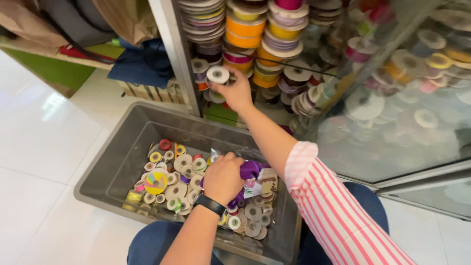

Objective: The person sits on the floor and wipes various spools of ribbon with a purple cloth. They pick up spools from a plastic bin, clean them, and place them on a nearby shelf.

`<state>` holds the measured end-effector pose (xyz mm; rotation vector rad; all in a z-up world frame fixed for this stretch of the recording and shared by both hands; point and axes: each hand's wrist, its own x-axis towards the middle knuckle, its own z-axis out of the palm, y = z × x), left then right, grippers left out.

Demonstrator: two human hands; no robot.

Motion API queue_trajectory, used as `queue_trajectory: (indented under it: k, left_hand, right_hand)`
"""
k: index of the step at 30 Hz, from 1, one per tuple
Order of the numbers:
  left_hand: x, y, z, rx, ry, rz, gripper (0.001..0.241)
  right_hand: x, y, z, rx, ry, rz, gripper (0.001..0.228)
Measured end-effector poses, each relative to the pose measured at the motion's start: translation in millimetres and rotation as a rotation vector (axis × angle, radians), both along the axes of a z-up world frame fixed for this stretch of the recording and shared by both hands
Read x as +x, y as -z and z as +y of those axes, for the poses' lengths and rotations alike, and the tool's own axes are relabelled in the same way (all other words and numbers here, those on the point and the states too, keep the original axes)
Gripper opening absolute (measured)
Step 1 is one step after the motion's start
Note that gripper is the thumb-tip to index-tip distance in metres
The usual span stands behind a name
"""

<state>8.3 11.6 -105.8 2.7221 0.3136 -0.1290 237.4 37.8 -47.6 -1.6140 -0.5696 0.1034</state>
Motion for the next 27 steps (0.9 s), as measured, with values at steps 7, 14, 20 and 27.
queue_trajectory:
  k: [7, 14, 20, 27]
  left_hand:
    - [-6, -24, -10, 0.006, -0.027, -0.066, 0.029]
    - [-10, -40, -11, -0.055, -0.061, -0.08, 0.013]
    - [-16, -65, 32, -0.054, -0.193, -0.195, 0.026]
    - [-21, -93, 31, -0.193, -0.278, -0.411, 0.025]
  right_hand:
    - [17, -21, 62, -0.09, 0.081, 0.096, 0.08]
    - [18, 1, 56, -0.033, 0.007, 0.046, 0.057]
    - [1, 53, -26, -0.046, -0.346, -0.134, 0.035]
    - [-71, 138, -171, -0.6, -0.613, -0.006, 0.016]
